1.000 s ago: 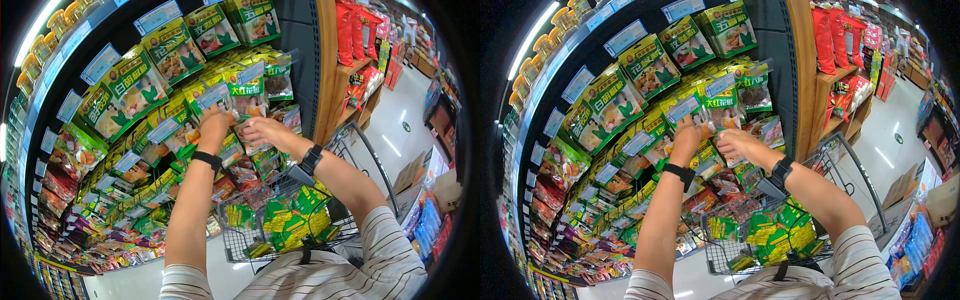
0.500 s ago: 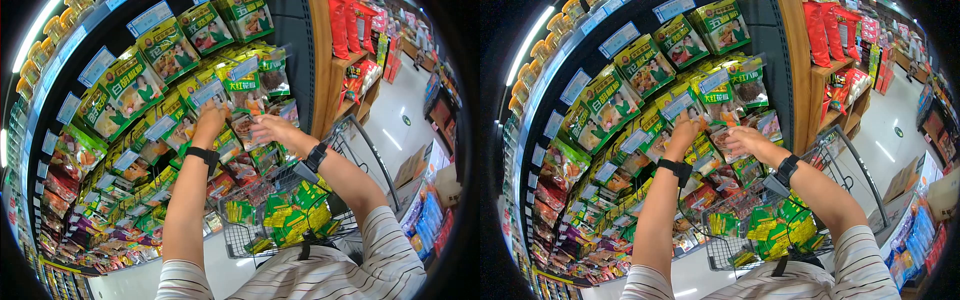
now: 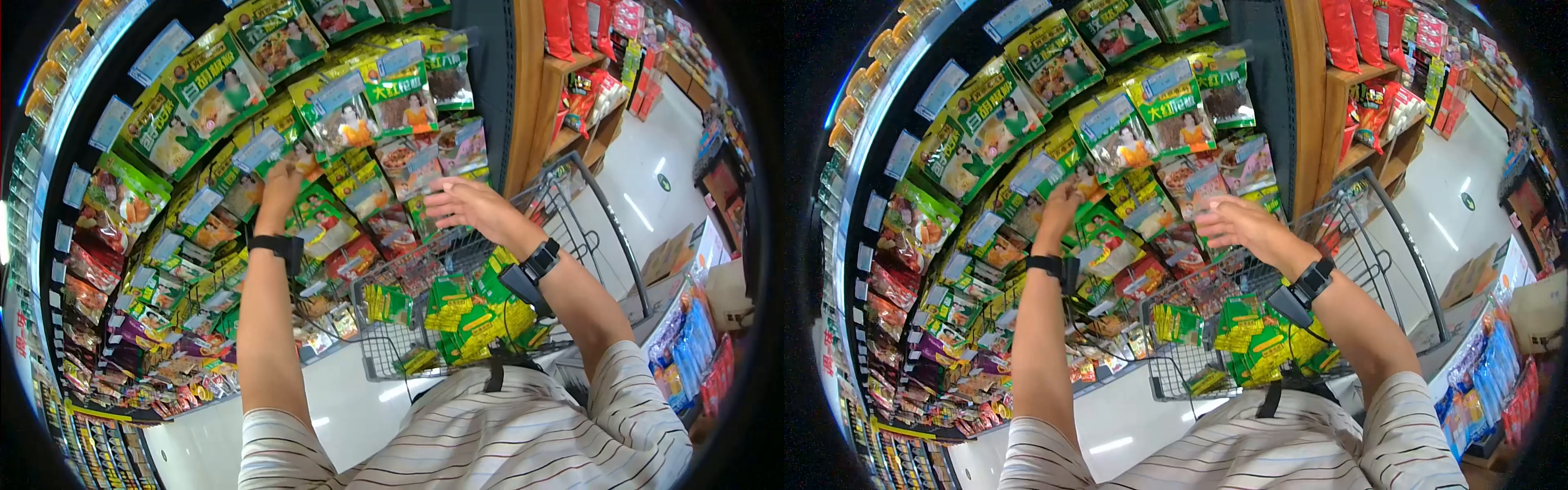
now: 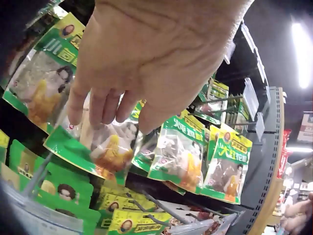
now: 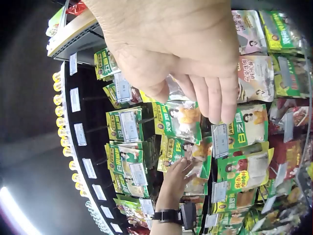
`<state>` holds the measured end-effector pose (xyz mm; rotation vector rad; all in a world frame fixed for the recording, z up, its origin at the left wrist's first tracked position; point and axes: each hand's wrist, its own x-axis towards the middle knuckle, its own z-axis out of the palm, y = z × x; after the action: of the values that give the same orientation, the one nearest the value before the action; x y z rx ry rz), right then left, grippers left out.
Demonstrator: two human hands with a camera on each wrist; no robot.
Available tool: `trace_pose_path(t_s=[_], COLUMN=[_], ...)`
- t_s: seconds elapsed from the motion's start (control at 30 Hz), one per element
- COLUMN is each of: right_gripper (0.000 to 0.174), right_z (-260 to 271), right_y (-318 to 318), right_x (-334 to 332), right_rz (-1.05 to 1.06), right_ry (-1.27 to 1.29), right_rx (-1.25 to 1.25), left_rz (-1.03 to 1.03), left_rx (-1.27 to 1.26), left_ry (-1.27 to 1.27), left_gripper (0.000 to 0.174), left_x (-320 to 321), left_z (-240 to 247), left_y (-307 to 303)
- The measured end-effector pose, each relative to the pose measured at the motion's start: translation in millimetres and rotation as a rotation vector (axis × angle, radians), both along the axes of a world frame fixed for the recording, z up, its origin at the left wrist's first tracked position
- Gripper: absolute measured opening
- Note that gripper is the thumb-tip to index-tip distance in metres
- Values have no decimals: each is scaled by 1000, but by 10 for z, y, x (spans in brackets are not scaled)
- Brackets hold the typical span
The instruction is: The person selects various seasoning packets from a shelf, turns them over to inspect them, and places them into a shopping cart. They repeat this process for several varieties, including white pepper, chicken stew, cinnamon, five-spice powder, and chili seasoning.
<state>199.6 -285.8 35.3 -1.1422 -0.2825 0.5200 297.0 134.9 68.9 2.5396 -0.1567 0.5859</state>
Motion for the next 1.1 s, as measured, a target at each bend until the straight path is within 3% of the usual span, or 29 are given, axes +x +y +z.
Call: trace_pose_path(t_s=[0.07,0.13,0.27,0.4,0.47,0.57,0.67,0.83,0.9,1.1], right_gripper=[49,49,42,37,36,32,28,27,28,28], right_z=[-41,-70,-151,-381,-536,-772,-959,-1188,-1268,-1519], right_y=[-62,-138,-417,-730,-863,-990,-1056,-1167,-1217,-1371], right_x=[-99,-210,-486,-774,-872,-1073,-1236,-1400,-1444,-1374], right_rz=[-5,-42,-109,-173,-200,-250,-296,-335,-352,-335], right_ry=[12,55,-88,-43,29,167,297,415,460,549], right_rx=[37,75,57,-33,-52,-80,-169,-194,-195,-262], left_rz=[-75,13,-188,-331,-444,-477,-513,-443,-338,-215], left_rx=[-110,34,-308,-395,-524,-464,-275,-213,-334,-124], left_ry=[125,49,127,346,603,862,916,1058,1102,1223], left_gripper=[45,48,47,37,34,40,38,38,37,39], left_x=[52,-250,-1116,-1696,-1896,-2135,-2188,-1963,-1993,-1835], left_z=[-77,106,157,-522,-1039,-1748,-2383,-3370,-3475,-3928], left_y=[191,-47,-845,-1414,-1626,-1928,-2123,-2061,-2027,-1696])
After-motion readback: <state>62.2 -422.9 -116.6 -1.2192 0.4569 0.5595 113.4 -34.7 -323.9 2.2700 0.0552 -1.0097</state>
